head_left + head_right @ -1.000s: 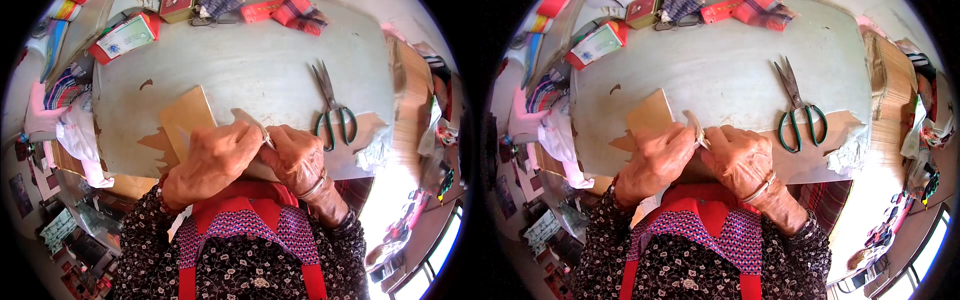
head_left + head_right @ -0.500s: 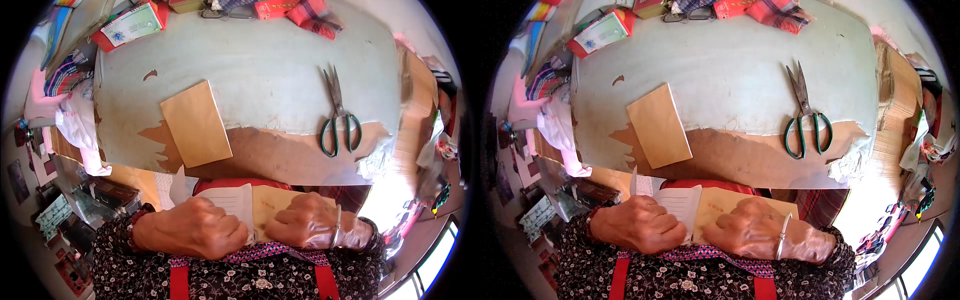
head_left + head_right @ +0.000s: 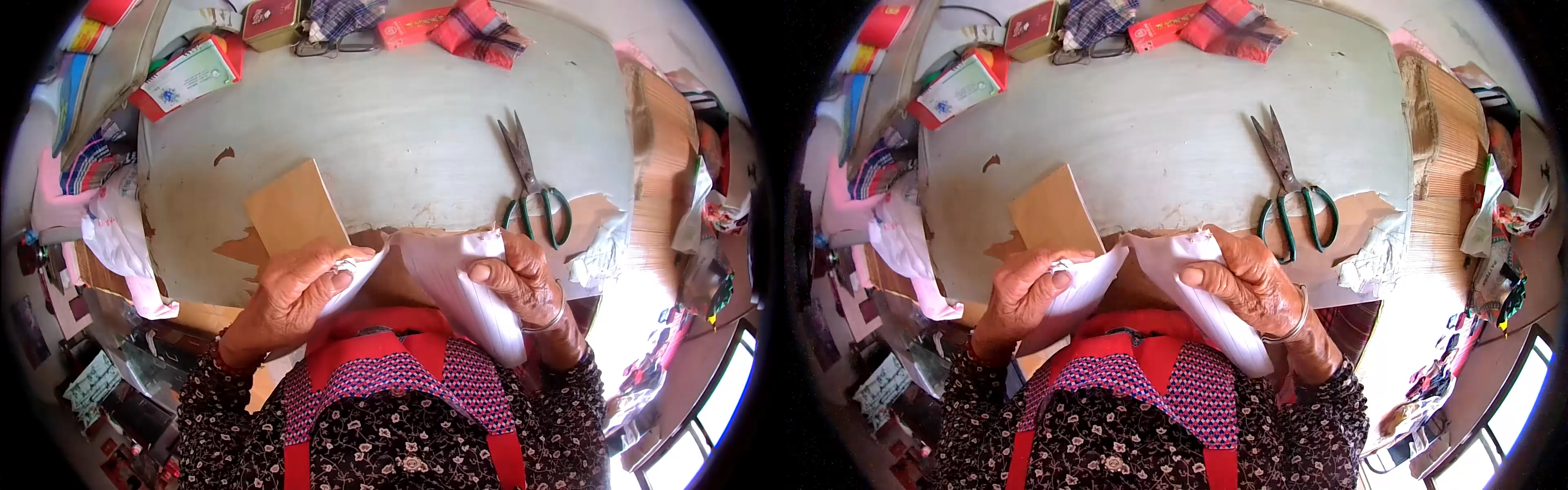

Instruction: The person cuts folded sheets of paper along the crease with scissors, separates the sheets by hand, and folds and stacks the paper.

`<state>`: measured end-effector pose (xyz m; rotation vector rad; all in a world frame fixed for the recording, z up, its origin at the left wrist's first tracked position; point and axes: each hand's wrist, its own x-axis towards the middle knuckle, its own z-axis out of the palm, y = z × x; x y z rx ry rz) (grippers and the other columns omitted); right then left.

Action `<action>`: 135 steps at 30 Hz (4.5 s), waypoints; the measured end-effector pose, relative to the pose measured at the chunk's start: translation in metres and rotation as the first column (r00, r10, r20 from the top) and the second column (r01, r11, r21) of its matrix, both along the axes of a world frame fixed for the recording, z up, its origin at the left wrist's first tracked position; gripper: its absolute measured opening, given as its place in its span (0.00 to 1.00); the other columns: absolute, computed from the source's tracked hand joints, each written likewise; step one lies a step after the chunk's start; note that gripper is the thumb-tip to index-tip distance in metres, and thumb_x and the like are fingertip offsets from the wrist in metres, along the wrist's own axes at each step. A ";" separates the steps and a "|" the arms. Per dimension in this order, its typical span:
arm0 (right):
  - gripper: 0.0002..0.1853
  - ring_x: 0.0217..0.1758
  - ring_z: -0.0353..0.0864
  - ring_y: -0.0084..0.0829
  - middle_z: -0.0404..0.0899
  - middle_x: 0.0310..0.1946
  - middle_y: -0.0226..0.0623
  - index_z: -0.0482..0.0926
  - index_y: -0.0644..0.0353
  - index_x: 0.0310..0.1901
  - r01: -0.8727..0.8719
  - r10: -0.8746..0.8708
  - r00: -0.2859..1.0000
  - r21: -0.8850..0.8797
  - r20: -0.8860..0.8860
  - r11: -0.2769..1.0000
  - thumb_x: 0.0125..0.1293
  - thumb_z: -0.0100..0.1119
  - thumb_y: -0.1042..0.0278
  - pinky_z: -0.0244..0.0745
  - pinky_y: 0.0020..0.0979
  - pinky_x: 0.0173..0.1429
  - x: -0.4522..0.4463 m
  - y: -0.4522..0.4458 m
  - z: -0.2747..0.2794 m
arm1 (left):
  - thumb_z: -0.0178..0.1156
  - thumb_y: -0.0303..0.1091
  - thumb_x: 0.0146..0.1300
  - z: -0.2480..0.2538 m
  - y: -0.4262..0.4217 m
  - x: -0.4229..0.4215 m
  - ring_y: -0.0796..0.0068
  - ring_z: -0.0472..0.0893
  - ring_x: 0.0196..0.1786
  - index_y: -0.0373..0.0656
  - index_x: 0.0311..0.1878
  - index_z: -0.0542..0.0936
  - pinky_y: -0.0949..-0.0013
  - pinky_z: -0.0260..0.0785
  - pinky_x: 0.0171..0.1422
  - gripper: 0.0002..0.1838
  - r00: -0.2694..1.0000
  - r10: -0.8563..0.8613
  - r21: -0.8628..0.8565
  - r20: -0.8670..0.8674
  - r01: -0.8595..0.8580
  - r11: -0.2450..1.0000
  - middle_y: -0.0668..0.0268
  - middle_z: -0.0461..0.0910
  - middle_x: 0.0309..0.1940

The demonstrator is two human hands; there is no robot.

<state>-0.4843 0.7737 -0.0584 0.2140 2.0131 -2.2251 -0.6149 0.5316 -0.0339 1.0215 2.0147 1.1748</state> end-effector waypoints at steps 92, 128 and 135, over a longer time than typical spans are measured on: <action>0.06 0.33 0.69 0.14 0.75 0.29 0.26 0.79 0.67 0.38 0.180 -0.188 0.982 -0.307 0.003 0.935 0.63 0.61 0.72 0.67 0.19 0.37 -0.060 -0.060 -0.016 | 0.55 0.32 0.69 -0.006 0.025 -0.013 0.87 0.73 0.36 0.34 0.37 0.78 0.80 0.66 0.42 0.10 0.627 0.372 0.018 0.685 -0.525 0.851 0.71 0.77 0.30; 0.13 0.28 0.75 0.37 0.74 0.25 0.37 0.79 0.61 0.36 0.461 -0.161 0.827 0.485 -0.539 0.743 0.46 0.70 0.76 0.72 0.35 0.31 -0.064 -0.069 -0.012 | 0.61 0.21 0.57 -0.024 0.031 0.006 0.84 0.76 0.31 0.34 0.38 0.76 0.77 0.70 0.33 0.07 0.827 0.431 0.051 0.361 -0.479 0.876 0.68 0.78 0.28; 0.11 0.27 0.75 0.37 0.72 0.25 0.37 0.75 0.61 0.33 0.429 -0.162 0.859 0.510 -0.485 0.746 0.48 0.67 0.77 0.71 0.35 0.28 -0.060 -0.072 -0.013 | 0.60 0.15 0.51 -0.017 0.036 0.016 0.72 0.77 0.28 0.36 0.34 0.73 0.71 0.69 0.31 0.09 0.914 0.402 0.124 -0.060 -0.393 0.911 0.62 0.75 0.27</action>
